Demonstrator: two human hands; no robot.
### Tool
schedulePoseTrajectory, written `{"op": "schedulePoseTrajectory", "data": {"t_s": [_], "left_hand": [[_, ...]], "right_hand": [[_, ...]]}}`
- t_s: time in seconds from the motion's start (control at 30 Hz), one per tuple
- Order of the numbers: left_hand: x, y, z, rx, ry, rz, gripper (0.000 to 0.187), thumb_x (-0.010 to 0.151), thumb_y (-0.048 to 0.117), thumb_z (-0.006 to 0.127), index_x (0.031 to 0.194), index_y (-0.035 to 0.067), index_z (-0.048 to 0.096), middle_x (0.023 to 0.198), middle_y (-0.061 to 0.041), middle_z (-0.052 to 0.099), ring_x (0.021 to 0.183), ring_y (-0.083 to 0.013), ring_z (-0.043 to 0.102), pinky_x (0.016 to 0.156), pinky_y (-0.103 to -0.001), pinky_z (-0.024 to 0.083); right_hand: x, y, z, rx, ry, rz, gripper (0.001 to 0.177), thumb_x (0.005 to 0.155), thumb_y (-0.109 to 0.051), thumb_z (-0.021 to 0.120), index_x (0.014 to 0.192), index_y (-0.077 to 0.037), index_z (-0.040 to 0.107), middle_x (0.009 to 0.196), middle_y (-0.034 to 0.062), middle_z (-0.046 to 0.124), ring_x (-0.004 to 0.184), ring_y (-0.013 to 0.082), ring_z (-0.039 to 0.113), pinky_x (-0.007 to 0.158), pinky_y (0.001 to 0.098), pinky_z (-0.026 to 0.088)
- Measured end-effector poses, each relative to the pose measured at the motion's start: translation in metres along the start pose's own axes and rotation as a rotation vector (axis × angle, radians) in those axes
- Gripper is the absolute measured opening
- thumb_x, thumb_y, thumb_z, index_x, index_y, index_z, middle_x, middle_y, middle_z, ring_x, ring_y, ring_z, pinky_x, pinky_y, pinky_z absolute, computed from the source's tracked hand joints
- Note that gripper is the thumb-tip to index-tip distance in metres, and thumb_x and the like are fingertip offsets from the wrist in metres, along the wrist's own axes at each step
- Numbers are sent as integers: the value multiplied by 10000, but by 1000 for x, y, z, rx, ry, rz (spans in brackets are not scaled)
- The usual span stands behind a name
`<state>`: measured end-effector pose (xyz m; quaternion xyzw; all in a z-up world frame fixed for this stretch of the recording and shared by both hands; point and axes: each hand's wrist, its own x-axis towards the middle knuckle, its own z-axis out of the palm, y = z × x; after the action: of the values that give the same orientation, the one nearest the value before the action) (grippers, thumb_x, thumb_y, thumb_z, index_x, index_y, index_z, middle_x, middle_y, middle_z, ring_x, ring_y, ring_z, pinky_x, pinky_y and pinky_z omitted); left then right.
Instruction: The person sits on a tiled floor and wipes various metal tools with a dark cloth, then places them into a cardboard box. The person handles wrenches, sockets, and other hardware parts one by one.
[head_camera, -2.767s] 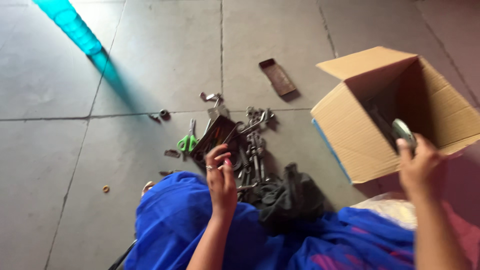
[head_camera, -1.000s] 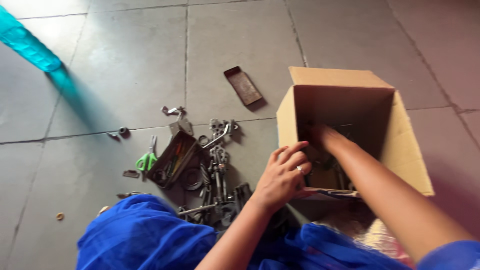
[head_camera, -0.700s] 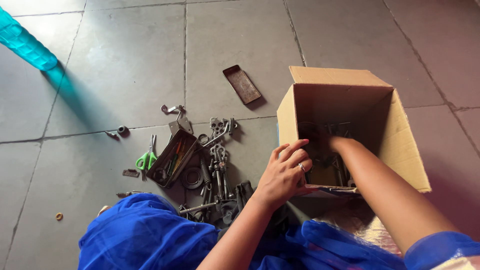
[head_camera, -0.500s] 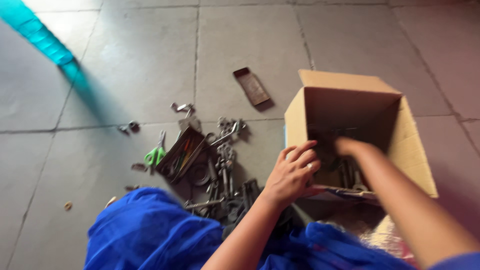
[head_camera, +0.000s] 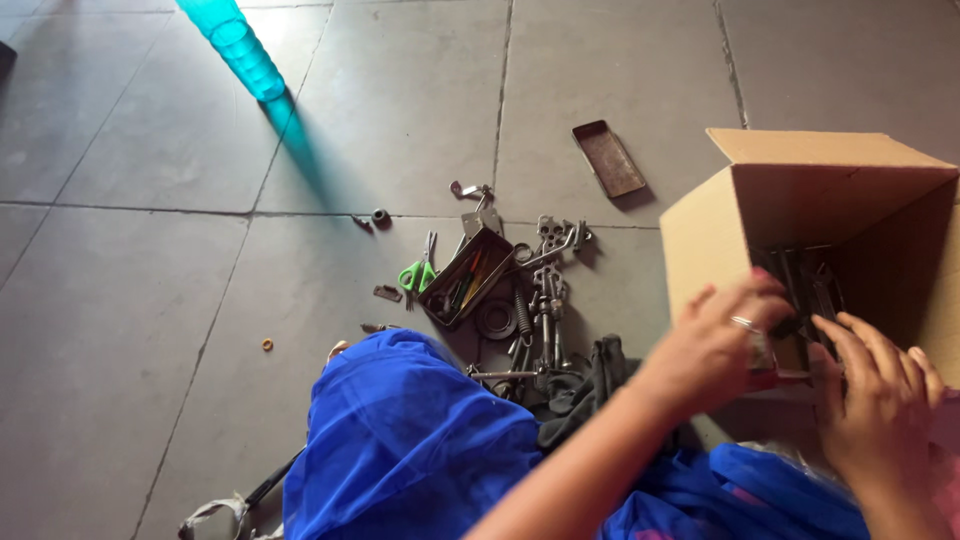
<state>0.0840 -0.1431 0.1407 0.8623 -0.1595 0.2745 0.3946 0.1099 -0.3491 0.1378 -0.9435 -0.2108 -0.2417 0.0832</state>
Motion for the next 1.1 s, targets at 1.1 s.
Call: {"op": "schedulePoseTrajectory", "data": {"t_s": [1.1], "left_hand": [[-128,-197,-130,496,-435,-601,707,668,108,848,1304,76,543,1177,-157,624,1030,-378,673,800,-453,577]], "right_hand": [[-15,-141,7,410,-139,-173,287,934,-158,612,1210,-107,672,1435,117,568,1161,325,648,938,432,547]]}}
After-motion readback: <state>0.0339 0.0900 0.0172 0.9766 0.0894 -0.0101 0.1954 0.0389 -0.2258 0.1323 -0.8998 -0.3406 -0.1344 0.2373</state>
